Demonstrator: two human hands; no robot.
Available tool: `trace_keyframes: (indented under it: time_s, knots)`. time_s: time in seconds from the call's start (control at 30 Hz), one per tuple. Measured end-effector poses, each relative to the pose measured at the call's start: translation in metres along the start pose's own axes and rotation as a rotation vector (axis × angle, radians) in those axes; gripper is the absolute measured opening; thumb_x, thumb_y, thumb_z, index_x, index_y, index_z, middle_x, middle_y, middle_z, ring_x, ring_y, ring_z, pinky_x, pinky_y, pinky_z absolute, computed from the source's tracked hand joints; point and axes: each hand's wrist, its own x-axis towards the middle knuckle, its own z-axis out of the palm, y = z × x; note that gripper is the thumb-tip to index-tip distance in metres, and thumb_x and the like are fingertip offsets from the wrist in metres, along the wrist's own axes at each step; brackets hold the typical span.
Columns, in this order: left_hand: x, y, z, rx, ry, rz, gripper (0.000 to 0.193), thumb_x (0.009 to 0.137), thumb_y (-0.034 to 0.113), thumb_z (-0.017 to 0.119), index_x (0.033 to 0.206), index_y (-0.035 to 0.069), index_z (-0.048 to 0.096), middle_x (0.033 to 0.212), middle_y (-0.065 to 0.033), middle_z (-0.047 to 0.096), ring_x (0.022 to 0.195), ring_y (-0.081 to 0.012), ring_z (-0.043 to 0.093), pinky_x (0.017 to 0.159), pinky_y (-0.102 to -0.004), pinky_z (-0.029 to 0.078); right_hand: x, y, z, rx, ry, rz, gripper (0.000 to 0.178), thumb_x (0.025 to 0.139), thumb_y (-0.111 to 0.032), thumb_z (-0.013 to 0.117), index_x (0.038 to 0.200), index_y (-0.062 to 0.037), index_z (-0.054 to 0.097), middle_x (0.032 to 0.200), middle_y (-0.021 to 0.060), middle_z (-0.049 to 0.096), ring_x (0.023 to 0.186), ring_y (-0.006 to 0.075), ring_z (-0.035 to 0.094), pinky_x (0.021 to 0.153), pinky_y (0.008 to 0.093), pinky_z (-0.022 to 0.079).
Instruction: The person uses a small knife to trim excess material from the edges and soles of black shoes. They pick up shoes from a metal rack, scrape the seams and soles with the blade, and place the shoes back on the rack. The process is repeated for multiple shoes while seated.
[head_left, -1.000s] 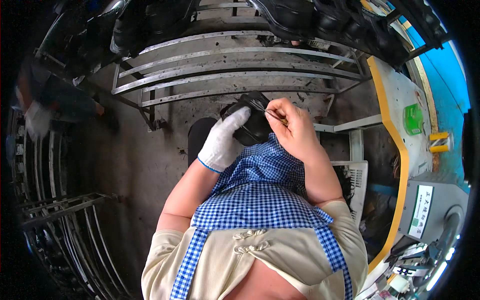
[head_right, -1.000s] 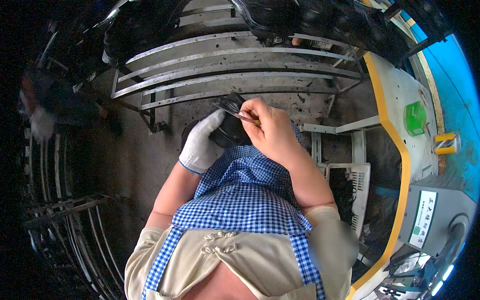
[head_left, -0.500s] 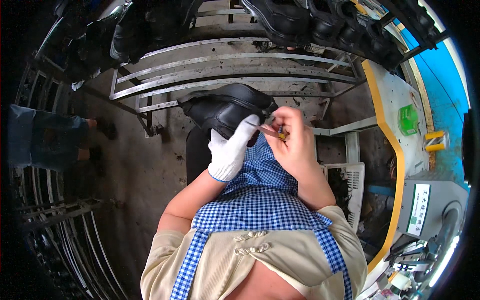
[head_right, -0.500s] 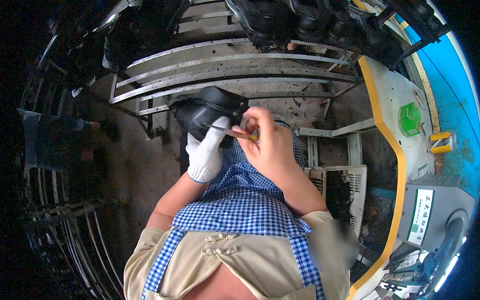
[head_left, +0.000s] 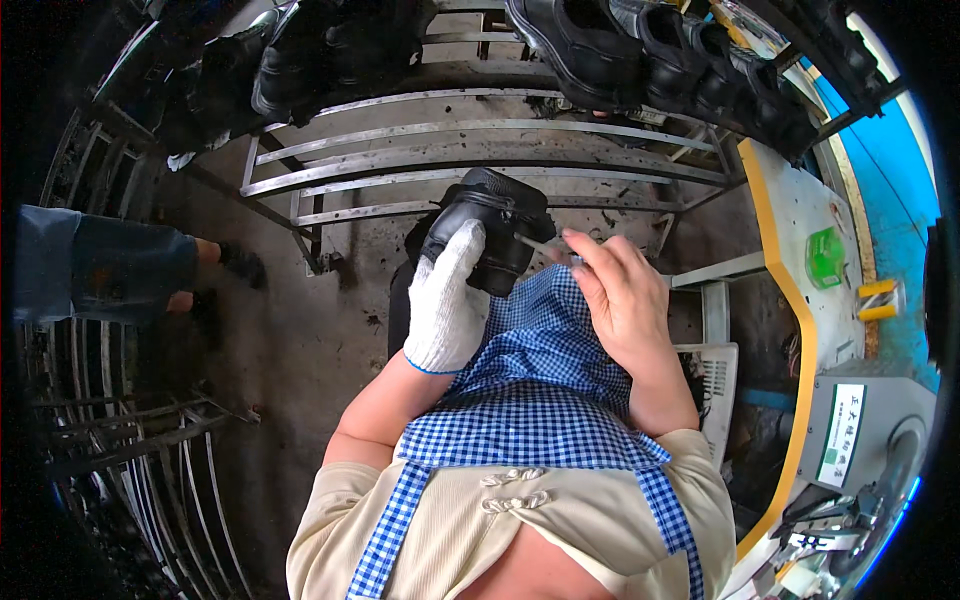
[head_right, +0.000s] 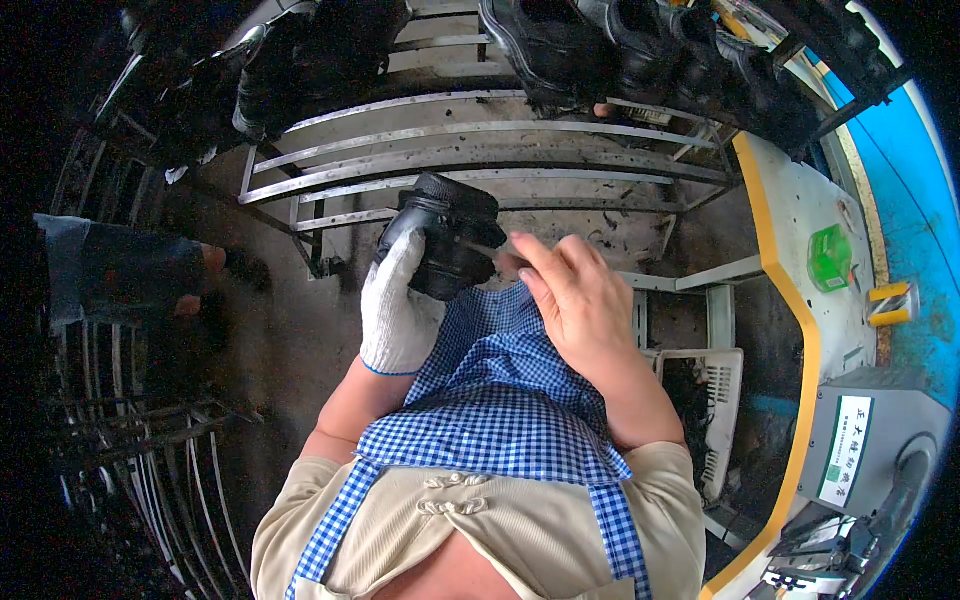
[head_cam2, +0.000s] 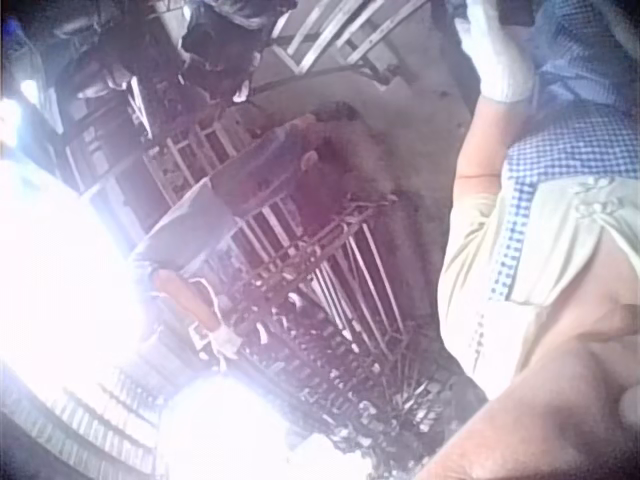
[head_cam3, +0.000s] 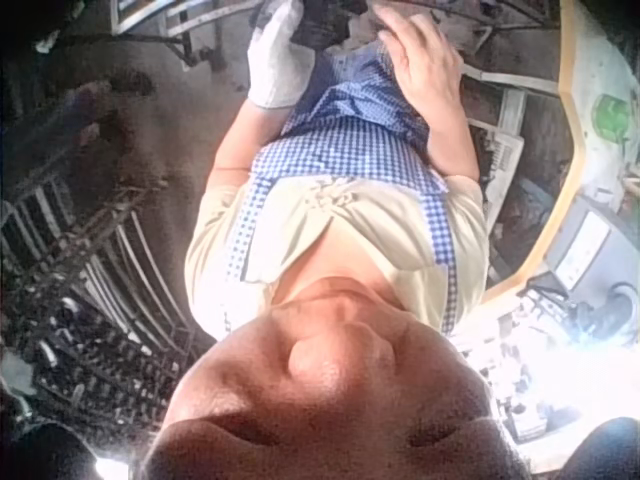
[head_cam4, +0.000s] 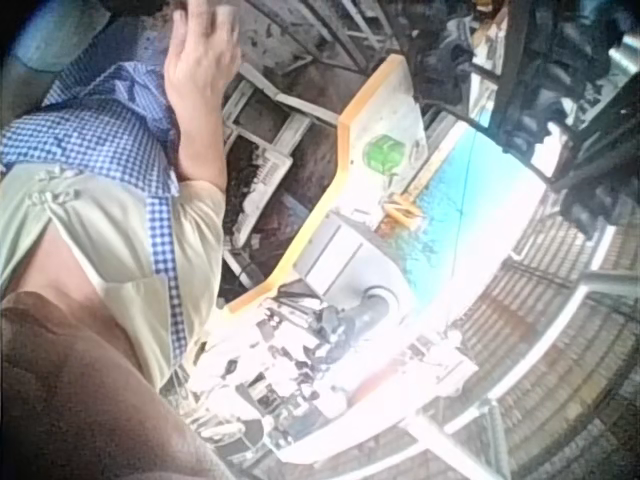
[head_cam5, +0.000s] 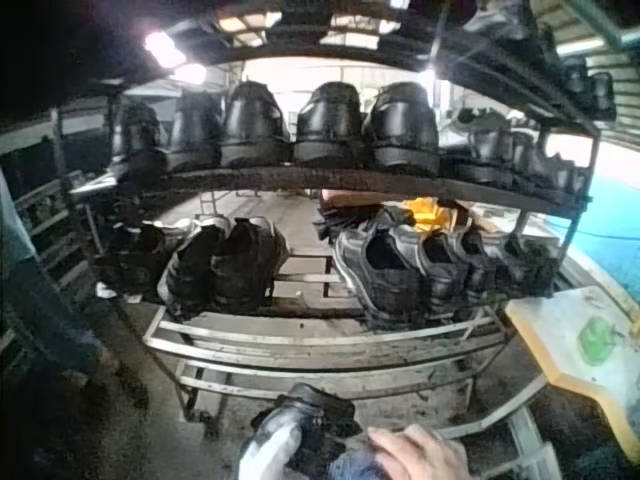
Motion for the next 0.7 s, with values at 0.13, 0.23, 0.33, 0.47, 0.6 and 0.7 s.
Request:
trace_keyframes:
  time_s: [0.13,0.23,0.33,0.47,0.6,0.7]
  knots:
    - [-0.004,0.003,0.006,0.091,0.031,0.058,0.029,0.099,0.016,0.057,0.125,0.004,0.061,0.113,-0.0065,0.067,0.103,-0.0168,0.064,0.089,-0.032,0.051,0.003,-0.004,0.008,0.013,0.047,-0.012,0.048,0.089,-0.012,0.068,0.133,-0.0277,0.062,0.08,0.0047,0.05,0.066,0.021,0.058,0.054,0.0369,0.05]
    - [-0.003,-0.004,0.004,0.079,0.01,0.132,0.028,0.099,0.017,0.057,0.124,0.005,0.062,0.113,-0.0064,0.067,0.102,-0.0154,0.063,0.089,-0.0306,0.05,0.001,-0.011,0.017,0.028,0.029,-0.022,0.05,0.088,-0.01,0.069,0.133,-0.0287,0.062,0.081,0.0049,0.05,0.061,0.0196,0.056,0.051,0.0349,0.05]
    - [0.0,-0.011,-0.024,0.974,-0.026,0.694,0.033,0.096,0.006,0.057,0.129,0.003,0.058,0.122,-0.0113,0.063,0.111,-0.0224,0.062,0.094,-0.0361,0.051,0.001,-0.019,0.015,0.101,0.004,0.03,0.044,0.087,-0.003,0.069,0.127,-0.0197,0.067,0.084,0.0081,0.054,0.065,0.0229,0.058,0.057,0.0342,0.048]
    - [0.0,-0.024,-0.04,1.139,0.009,0.747,0.044,0.089,-0.008,0.058,0.131,0.003,0.057,0.126,-0.0166,0.061,0.113,-0.0307,0.061,0.097,-0.0394,0.05,0.004,-0.02,0.029,0.173,0.085,-0.001,0.044,0.088,-0.006,0.069,0.129,-0.0214,0.066,0.083,0.0063,0.052,0.061,0.0198,0.059,0.052,0.0346,0.05]
    - [0.0,-0.023,-0.032,0.979,0.066,0.676,0.044,0.089,-0.008,0.058,0.132,0.003,0.057,0.124,-0.0153,0.062,0.111,-0.0296,0.061,0.095,-0.037,0.05,0.009,-0.025,0.037,0.241,0.127,0.008,0.044,0.088,-0.004,0.069,0.129,-0.0183,0.066,0.084,0.007,0.054,0.062,0.0209,0.059,0.055,0.0344,0.05]
    - [0.0,-0.019,-0.01,0.36,0.216,0.248,0.036,0.094,0.001,0.059,0.129,0.004,0.06,0.121,-0.0102,0.064,0.107,-0.0224,0.062,0.091,-0.0335,0.051,0.007,-0.03,0.044,0.26,0.152,0.026,0.043,0.088,-0.001,0.068,0.129,-0.0151,0.066,0.086,0.0082,0.055,0.063,0.0208,0.059,0.057,0.0331,0.049]
